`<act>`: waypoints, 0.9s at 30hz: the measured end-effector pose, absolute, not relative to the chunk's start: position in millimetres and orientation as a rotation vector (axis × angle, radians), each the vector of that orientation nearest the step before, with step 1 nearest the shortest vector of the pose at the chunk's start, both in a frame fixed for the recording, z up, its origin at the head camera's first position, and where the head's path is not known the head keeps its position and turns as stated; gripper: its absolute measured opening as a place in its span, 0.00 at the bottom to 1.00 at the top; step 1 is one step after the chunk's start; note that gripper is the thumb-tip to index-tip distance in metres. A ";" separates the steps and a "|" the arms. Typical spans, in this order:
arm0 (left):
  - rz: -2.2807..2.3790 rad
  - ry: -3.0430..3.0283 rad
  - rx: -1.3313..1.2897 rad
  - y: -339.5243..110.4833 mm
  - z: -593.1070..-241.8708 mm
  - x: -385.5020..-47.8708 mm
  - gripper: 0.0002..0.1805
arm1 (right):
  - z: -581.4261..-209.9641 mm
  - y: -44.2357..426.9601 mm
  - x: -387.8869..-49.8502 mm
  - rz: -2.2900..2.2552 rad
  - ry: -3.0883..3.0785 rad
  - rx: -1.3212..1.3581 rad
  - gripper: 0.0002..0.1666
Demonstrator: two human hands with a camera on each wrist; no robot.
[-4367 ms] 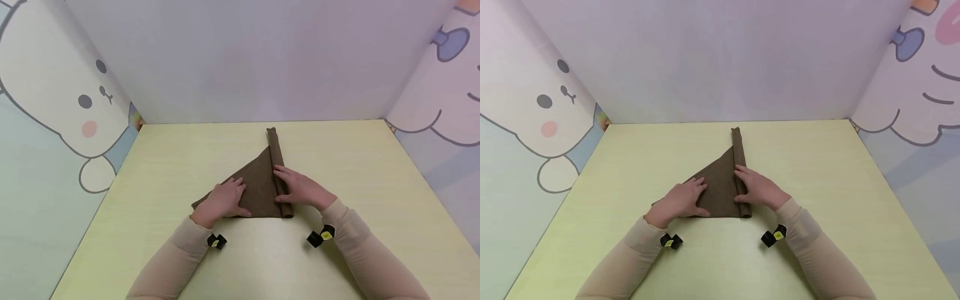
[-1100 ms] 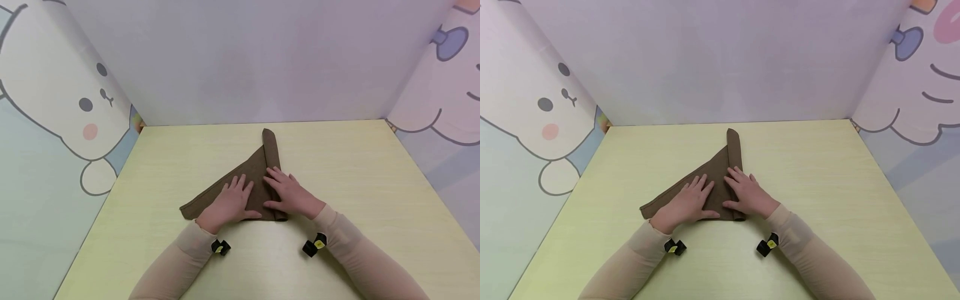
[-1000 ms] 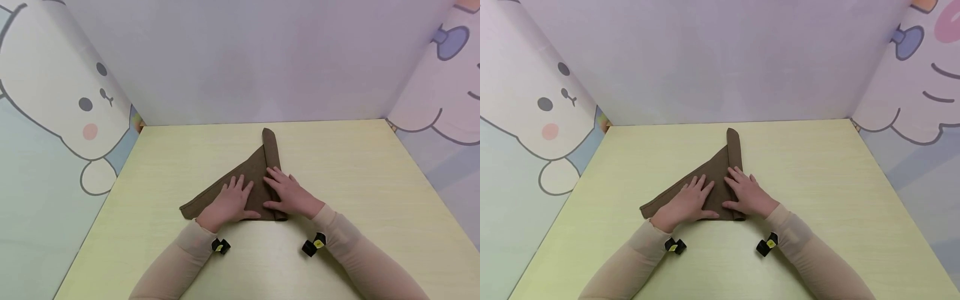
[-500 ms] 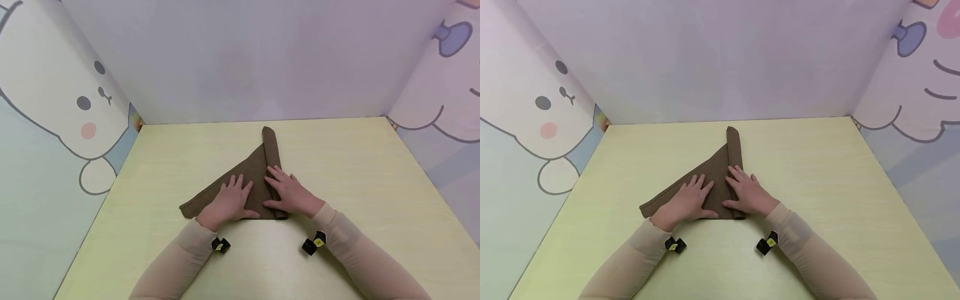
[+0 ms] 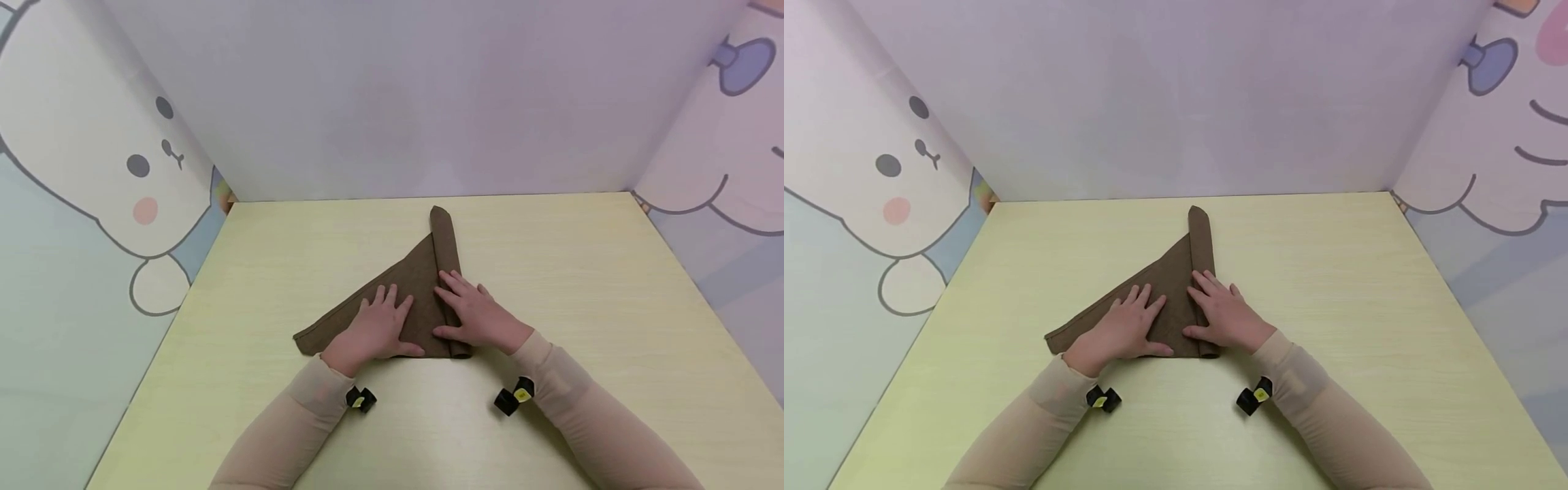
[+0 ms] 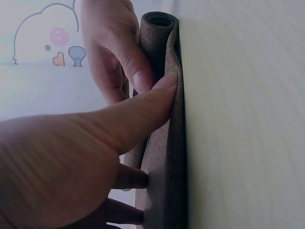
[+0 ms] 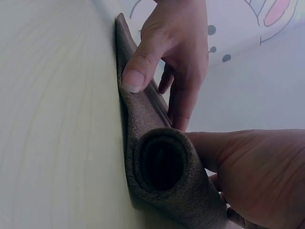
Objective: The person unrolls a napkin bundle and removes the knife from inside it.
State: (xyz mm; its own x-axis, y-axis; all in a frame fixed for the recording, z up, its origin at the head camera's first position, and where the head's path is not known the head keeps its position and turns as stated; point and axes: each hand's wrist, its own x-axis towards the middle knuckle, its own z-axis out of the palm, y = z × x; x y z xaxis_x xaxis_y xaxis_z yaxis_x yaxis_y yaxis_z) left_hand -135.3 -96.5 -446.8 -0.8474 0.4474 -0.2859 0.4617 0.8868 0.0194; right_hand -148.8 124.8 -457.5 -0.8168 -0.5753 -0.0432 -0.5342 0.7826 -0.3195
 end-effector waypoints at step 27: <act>-0.126 2.755 0.616 -98.1 -441.1 -134.6 0.58 | -443.1 131.9 -147.9 -0.430 2.818 -0.834 0.51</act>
